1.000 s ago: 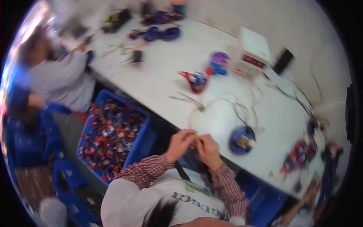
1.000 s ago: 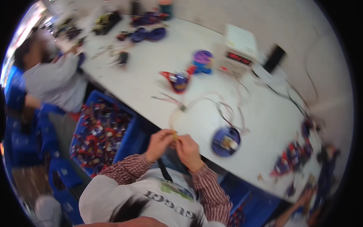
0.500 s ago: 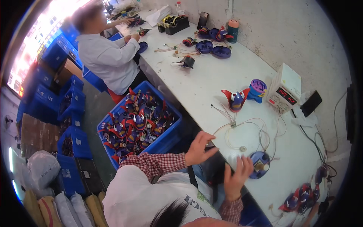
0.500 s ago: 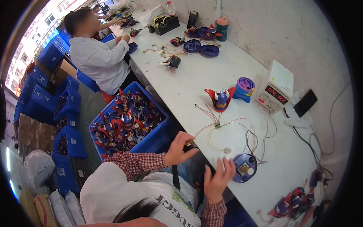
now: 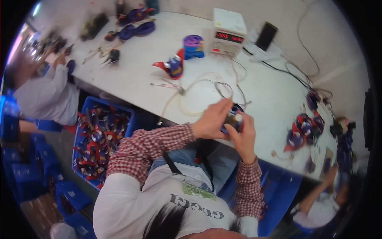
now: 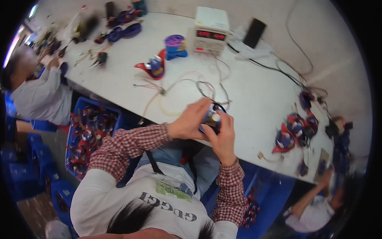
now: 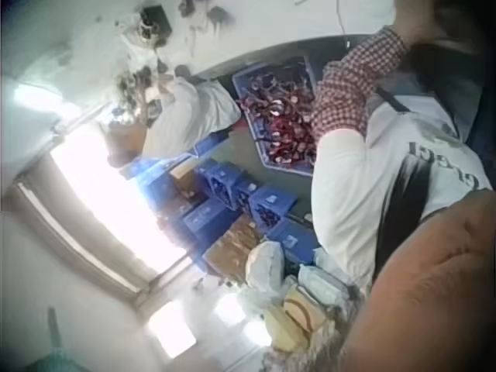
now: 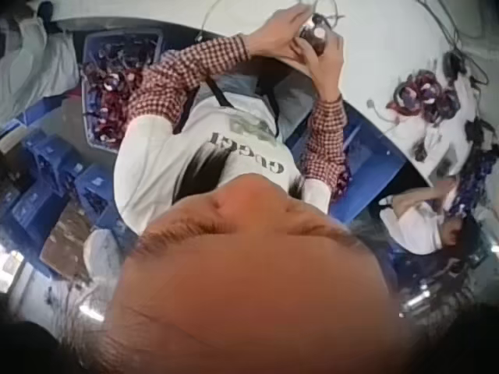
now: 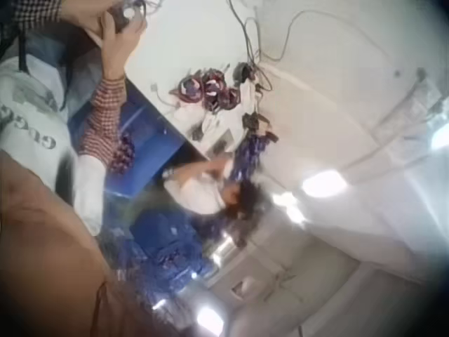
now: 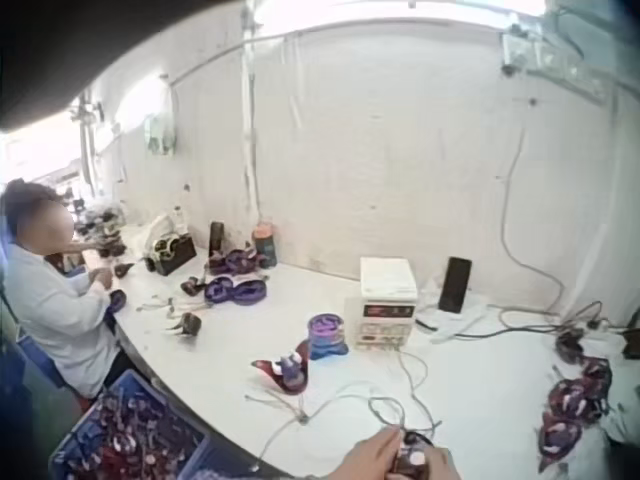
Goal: Assembling and testing electronic toy fan units at a production workbench.
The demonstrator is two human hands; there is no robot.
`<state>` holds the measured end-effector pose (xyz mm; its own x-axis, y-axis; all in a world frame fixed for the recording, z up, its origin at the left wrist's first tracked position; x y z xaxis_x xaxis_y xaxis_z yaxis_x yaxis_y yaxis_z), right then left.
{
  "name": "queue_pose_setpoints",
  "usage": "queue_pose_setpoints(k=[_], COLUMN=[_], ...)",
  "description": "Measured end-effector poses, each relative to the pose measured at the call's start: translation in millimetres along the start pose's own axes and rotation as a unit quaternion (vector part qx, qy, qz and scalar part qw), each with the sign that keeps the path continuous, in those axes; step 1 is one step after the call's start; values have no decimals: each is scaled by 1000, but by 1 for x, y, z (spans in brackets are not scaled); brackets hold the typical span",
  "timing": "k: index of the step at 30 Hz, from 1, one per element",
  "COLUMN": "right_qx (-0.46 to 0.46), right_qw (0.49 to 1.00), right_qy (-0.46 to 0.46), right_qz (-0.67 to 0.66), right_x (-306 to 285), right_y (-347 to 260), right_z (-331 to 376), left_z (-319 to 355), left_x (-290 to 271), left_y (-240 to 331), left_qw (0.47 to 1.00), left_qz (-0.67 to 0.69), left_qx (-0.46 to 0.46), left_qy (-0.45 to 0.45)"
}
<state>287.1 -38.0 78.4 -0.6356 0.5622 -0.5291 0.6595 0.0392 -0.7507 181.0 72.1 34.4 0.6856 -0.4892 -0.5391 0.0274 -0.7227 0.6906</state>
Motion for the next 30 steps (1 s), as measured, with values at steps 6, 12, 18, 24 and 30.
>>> queue_pose_setpoints(k=[6, 12, 18, 24, 30], right_qx=[-8, -88, -97, 39, 140], right_qw=[998, 990, 983, 983, 988], right_qy=[-29, -66, 94, 98, 50], right_qz=[47, 88, 127, 147, 35], right_x=[4, 6, -31, -54, -72], right_y=[25, 26, 12, 53, 120], right_z=[-6, 1, -1, -16, 4], left_z=[0, 5, 6, 33, 73], left_x=[23, 26, 20, -41, -103], left_y=[-1, -7, -8, 4, -60], left_qw=[999, 998, 999, 986, 934], left_qz=[-3, 17, -11, -47, -157], left_qx=[-18, -51, -32, 43, -88], left_qy=[32, 33, 42, 154, 308])
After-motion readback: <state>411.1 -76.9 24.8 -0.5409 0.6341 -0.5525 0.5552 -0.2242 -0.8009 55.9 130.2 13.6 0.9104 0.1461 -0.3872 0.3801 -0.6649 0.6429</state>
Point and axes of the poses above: each hand's wrist, its own z-axis away from the middle knuckle, its own x-axis out of the palm, y = z × x, the point moved 2 cm from there along -z, towards the middle knuckle, and after that the axes turned 5 degrees about y, right-handed, at the moved point
